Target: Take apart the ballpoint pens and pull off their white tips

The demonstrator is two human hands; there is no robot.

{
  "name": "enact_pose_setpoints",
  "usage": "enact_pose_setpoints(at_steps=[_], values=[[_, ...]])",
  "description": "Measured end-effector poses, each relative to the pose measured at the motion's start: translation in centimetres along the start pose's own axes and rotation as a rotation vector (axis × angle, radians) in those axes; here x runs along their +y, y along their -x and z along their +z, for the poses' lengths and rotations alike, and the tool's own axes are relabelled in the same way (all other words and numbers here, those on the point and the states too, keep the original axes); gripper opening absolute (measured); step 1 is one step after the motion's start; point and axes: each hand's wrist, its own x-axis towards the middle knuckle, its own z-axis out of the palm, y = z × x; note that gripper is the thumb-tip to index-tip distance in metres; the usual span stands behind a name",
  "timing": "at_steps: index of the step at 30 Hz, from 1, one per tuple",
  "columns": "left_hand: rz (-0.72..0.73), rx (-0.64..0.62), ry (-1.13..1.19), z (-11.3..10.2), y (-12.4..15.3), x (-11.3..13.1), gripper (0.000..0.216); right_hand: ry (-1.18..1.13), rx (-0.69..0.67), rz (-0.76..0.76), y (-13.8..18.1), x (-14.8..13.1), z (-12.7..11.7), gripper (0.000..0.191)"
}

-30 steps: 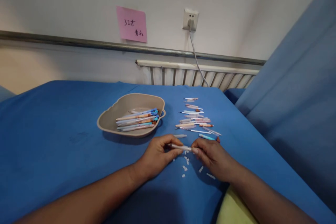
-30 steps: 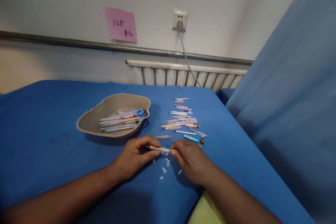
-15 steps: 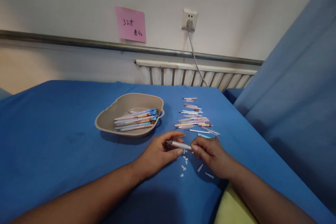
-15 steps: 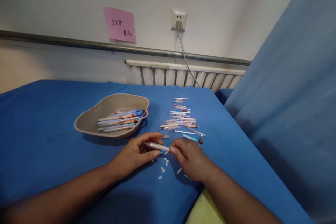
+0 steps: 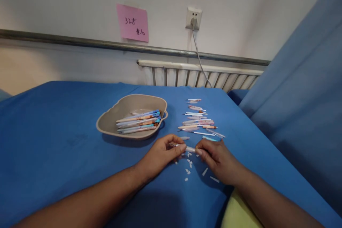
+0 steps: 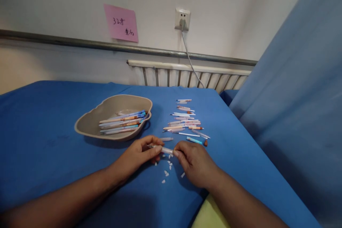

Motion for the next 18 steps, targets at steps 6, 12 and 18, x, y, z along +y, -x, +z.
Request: enact_pose_setpoints(at_steps=[6, 12, 18], values=[[0.012, 0.019, -0.018, -0.1, -0.19, -0.07, 0.022, -0.036, -0.012, 0.022, -0.2, 0.15, -0.04, 0.016], [0.076, -0.009, 0.041, 0.19, 0.17, 0.03, 0.043, -0.125, 0.02, 0.022, -0.18, 0.61, 0.39, 0.019], [0.038, 0.05, -0.084, 0.08, 0.1, -0.04, 0.024, -0.083, 0.024, -0.007, -0.04, 0.25, 0.34, 0.017]])
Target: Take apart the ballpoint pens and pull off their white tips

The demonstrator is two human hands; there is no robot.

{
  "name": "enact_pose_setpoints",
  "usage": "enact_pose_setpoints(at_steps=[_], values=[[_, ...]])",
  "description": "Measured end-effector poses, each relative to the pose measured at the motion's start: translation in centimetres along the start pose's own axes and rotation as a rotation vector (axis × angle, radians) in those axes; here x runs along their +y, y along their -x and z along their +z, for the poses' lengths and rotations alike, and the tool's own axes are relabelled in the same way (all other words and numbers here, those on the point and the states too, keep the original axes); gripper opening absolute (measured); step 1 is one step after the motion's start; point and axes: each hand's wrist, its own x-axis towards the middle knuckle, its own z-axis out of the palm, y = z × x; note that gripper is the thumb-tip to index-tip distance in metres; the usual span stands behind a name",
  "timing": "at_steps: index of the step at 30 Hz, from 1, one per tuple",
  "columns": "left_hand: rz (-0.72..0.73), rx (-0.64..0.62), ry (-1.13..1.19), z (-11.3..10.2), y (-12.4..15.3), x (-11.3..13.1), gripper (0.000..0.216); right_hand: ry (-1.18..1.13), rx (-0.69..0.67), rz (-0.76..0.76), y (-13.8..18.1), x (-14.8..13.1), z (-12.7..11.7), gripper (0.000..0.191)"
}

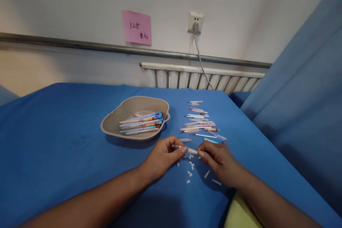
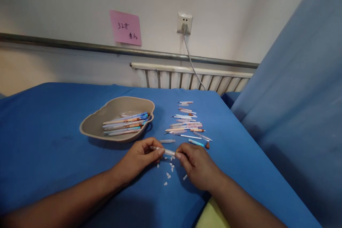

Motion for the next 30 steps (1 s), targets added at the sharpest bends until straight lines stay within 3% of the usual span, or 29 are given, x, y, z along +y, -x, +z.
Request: enact_pose_setpoints(at_steps=[6, 11, 14, 24, 27, 30], values=[[0.021, -0.022, 0.069, -0.08, -0.08, -0.27, 0.02, -0.02, -0.015, 0.033, -0.04, 0.08, 0.06, 0.019], [0.053, -0.093, 0.123, -0.02, -0.13, -0.49, 0.045, -0.035, 0.009, 0.023, -0.11, 0.26, 0.16, 0.019], [-0.003, -0.058, 0.078, -0.12, -0.25, -0.45, 0.029, -0.004, 0.009, 0.009, -0.14, 0.08, 0.05, 0.017], [0.022, -0.008, 0.05, -0.43, -0.36, -0.08, 0.025, -0.047, -0.008, 0.037, -0.16, 0.01, -0.04, 0.017], [0.016, -0.014, 0.072, -0.52, -0.46, -0.05, 0.024, -0.211, -0.004, 0.11, -0.26, 0.18, 0.11, 0.027], [-0.03, 0.028, 0.152, -0.78, -0.73, -0.11, 0.024, -0.611, 0.052, 0.243, -0.61, 0.54, 0.1, 0.038]])
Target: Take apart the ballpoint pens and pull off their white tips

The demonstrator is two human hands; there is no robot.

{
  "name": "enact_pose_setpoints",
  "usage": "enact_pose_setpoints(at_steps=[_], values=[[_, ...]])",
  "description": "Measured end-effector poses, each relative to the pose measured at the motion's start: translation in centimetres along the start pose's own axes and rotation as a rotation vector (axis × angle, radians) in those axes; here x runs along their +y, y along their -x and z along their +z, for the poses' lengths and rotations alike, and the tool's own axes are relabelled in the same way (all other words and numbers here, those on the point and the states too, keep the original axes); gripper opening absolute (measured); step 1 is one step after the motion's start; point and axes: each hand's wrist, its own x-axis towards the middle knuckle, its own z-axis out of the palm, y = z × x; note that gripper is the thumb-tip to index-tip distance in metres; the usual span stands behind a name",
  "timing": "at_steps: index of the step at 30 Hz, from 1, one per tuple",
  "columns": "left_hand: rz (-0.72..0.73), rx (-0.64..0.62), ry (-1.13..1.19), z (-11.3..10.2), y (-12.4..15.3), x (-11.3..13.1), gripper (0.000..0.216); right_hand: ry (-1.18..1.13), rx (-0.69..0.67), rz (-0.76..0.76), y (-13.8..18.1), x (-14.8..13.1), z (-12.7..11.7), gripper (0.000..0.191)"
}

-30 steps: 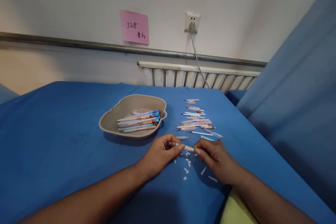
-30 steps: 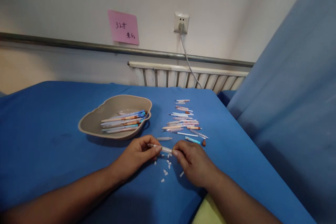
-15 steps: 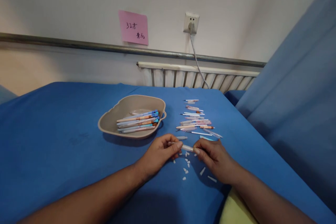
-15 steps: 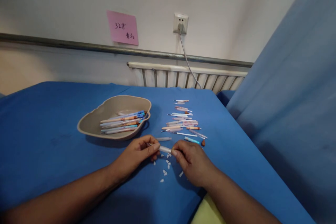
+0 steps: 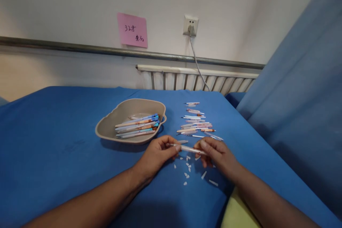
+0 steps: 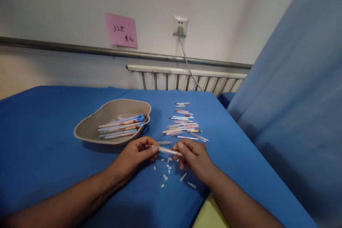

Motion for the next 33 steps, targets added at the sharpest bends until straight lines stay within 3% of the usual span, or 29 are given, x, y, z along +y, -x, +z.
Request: enact_pose_setpoints(at_steps=[3, 5, 14, 28, 33], values=[[-0.042, 0.059, 0.122, -0.3, -0.3, 0.0, 0.023, -0.363, 0.063, 0.029, -0.6, 0.1, -0.4, 0.043], [-0.066, 0.072, 0.177, -0.5, -0.5, 0.0, 0.023, -0.443, 0.079, -0.016, -0.9, 0.2, -0.6, 0.035], [-0.128, -0.033, 0.104, 0.1, -0.2, -0.2, 0.028, -0.235, 0.175, -0.16, -1.2, 0.5, 0.2, 0.025], [0.024, -0.165, -0.205, 1.0, 0.8, -0.6, 0.023, 0.005, 0.19, -0.143, -0.6, -0.1, 0.5, 0.033], [0.119, -0.182, -0.357, 1.4, 1.8, 0.0, 0.019, 0.034, 0.085, -0.118, -0.2, 0.7, 0.6, 0.029]])
